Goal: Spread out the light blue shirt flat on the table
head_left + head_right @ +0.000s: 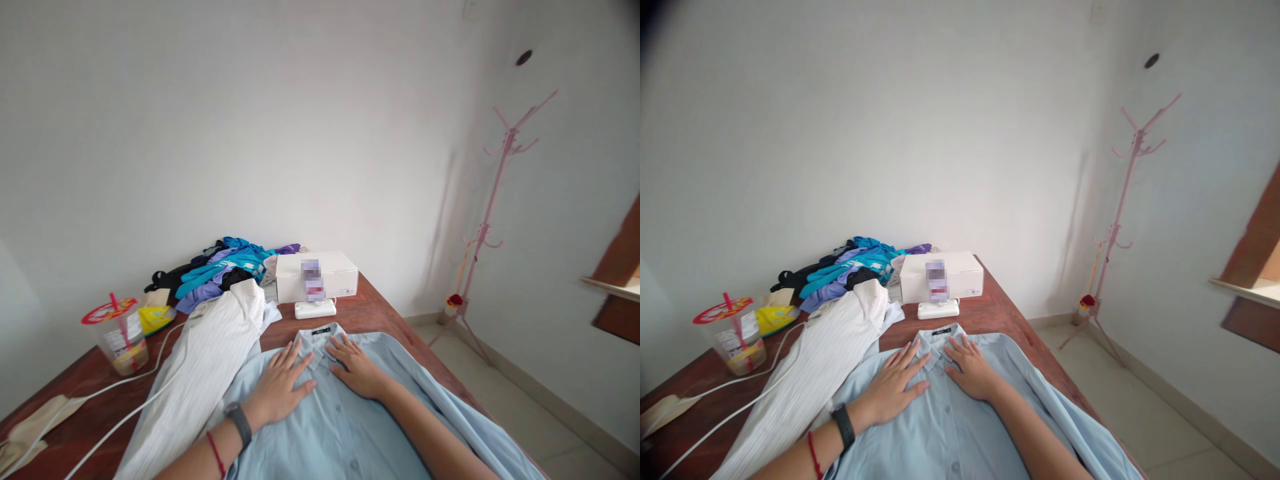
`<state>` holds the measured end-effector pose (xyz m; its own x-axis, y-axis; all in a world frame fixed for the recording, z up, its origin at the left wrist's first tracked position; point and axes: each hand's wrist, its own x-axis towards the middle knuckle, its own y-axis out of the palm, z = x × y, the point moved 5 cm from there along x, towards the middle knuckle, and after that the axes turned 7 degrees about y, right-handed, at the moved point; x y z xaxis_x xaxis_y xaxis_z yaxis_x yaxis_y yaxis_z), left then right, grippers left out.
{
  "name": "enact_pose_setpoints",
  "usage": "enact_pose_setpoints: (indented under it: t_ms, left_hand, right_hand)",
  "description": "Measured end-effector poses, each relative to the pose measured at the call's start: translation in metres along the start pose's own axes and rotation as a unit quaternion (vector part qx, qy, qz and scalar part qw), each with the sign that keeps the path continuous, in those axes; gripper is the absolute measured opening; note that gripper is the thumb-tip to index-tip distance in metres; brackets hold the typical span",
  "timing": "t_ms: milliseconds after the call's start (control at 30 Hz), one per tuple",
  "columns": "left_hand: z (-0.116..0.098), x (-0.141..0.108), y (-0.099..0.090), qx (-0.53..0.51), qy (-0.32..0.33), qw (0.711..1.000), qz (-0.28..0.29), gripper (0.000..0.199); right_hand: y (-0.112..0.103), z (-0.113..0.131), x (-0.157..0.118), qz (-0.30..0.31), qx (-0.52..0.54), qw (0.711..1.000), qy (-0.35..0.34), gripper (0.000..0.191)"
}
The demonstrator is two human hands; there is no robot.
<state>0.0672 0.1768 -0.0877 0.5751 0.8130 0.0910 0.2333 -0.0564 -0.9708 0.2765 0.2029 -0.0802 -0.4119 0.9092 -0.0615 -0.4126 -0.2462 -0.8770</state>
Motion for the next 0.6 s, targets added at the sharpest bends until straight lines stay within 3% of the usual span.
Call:
enact_pose_setpoints:
  t_ms: [233, 467, 600]
  left_hand:
    - [-0.007, 0.001, -0.01, 0.005, -0.018, 1.0, -0.017, 0.062]
    - [-0.026, 0.022, -0.02, 0.0, -0.111, 0.991, 0.077, 0.078]
    - [-0.042, 0.04, -0.011, 0.059, -0.067, 0.994, 0.063, 0.082]
  right_hand:
    - [-0.001, -0.002, 0.001, -0.018, 0.01, 1.0, -0.007, 0.061]
    - [-0.001, -0.004, 0.002, -0.03, 0.011, 0.999, -0.016, 0.058]
    - [0.001, -0.007, 0.006, -0.027, 0.008, 0.999, -0.015, 0.058]
